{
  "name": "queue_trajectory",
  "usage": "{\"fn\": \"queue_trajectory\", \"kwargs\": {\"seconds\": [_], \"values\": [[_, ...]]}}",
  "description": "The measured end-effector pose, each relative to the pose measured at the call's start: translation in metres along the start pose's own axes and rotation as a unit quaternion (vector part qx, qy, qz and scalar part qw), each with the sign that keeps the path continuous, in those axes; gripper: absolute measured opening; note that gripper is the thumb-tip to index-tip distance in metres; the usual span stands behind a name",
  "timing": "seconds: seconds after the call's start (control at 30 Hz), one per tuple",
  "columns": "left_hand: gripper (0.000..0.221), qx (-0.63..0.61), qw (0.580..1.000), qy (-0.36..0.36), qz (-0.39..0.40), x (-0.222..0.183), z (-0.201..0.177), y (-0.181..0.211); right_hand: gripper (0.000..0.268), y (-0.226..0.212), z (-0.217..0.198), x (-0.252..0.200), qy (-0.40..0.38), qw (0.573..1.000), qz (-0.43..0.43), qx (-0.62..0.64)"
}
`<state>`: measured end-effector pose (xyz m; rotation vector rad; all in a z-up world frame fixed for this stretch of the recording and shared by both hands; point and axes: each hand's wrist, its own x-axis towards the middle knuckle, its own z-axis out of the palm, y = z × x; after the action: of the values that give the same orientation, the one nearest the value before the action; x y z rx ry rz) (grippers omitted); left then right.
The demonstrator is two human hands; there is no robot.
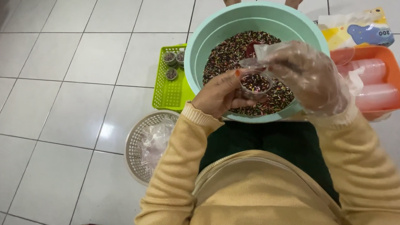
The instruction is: Packaging sprinkles into small plastic cups by scooping them from a bowl, snapping on lids, and arranging the finished cups in a tray.
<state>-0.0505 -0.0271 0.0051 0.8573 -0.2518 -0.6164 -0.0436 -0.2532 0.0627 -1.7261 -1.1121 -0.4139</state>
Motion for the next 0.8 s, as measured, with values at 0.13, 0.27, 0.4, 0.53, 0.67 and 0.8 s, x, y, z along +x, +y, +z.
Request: {"fn": "queue_trajectory", "kwargs": {"seconds": [0.13, 0.27, 0.4, 0.53, 0.67, 0.8], "values": [[0.055, 0.003, 1.0, 0.027, 0.012, -0.006, 0.008, 0.003, 0.018, -0.02, -0.001, -0.004, -0.01, 0.989, -0.056, -0.139], [0.053, 0.0, 1.0, -0.002, 0.028, -0.011, 0.012, 0.005, 0.025, -0.049, -0.007, -0.002, -0.055, 0.983, -0.055, -0.163], [0.062, -0.006, 0.999, 0.029, 0.026, -0.012, 0.01, 0.0, 0.036, -0.049, -0.013, -0.008, -0.111, 0.974, -0.063, -0.188], [0.065, 0.014, 0.999, -0.003, 0.039, -0.012, 0.008, -0.004, 0.029, -0.058, -0.011, -0.011, -0.071, 0.95, -0.08, -0.293], [0.079, 0.039, 0.999, 0.016, 0.011, -0.021, 0.03, 0.009, 0.033, -0.025, -0.012, -0.036, -0.13, 0.946, -0.027, -0.295], [0.053, 0.066, 0.997, 0.037, 0.016, -0.028, 0.04, 0.012, 0.031, -0.049, -0.013, -0.021, -0.117, 0.956, -0.038, -0.267]]}}
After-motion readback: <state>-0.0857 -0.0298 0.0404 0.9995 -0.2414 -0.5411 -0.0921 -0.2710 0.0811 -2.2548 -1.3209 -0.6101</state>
